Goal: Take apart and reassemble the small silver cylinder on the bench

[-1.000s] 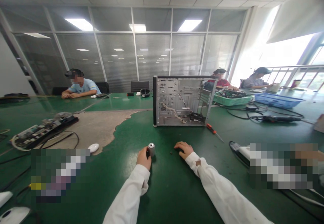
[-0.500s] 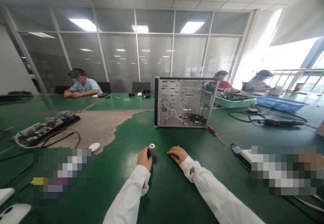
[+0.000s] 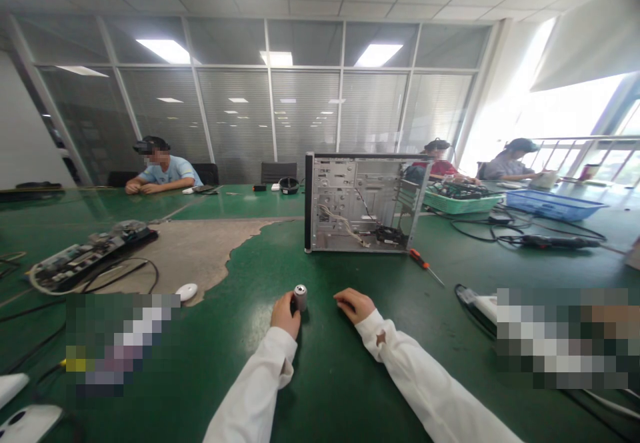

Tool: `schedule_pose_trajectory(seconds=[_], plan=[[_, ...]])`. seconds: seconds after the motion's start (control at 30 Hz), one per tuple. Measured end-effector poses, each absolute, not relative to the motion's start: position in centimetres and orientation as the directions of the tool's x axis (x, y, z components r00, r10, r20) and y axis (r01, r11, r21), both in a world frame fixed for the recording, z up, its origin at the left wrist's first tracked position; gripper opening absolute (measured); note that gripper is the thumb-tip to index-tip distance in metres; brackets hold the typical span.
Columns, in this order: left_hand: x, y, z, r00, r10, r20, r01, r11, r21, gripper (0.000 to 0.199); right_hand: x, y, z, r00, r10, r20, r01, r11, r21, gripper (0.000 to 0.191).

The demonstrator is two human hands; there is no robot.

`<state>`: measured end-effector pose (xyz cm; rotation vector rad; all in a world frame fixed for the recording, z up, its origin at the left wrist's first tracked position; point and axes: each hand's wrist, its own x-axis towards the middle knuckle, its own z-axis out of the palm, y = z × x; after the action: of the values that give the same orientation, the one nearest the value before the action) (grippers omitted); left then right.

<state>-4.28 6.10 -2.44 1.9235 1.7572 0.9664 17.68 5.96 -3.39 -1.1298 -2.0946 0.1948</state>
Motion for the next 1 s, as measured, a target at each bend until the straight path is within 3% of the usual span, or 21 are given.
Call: schedule_pose_trajectory(seconds=[0.33,0.63,0.83,1.0], plan=[[-4.3,6.0,-2.6,0.042,0.964,0.262,0.730,-0.209,0.651,0.039,17.9,6.4,-3.7,-0.339,0.836,0.431,0.717,0.526,-0.458,0.023],[-3.9,5.4,-1.7,0.024,0.972,0.233,0.696,-0.184,0.695,0.042,18.0,4.1,-4.3,-0.310,0.859,0.408,0.812,0.463,-0.357,0.051],[-3.8,5.3,-1.6,0.019,0.975,0.221,0.667,-0.177,0.724,0.043,18.0,2.8,-3.6,-0.275,0.822,0.498,0.844,0.455,-0.285,0.050],[-3.8,5.1,-1.5,0.078,0.974,0.212,0.636,-0.212,0.742,0.041,16.3,1.5,-2.7,-0.311,0.754,0.579,0.761,0.562,-0.323,0.051]])
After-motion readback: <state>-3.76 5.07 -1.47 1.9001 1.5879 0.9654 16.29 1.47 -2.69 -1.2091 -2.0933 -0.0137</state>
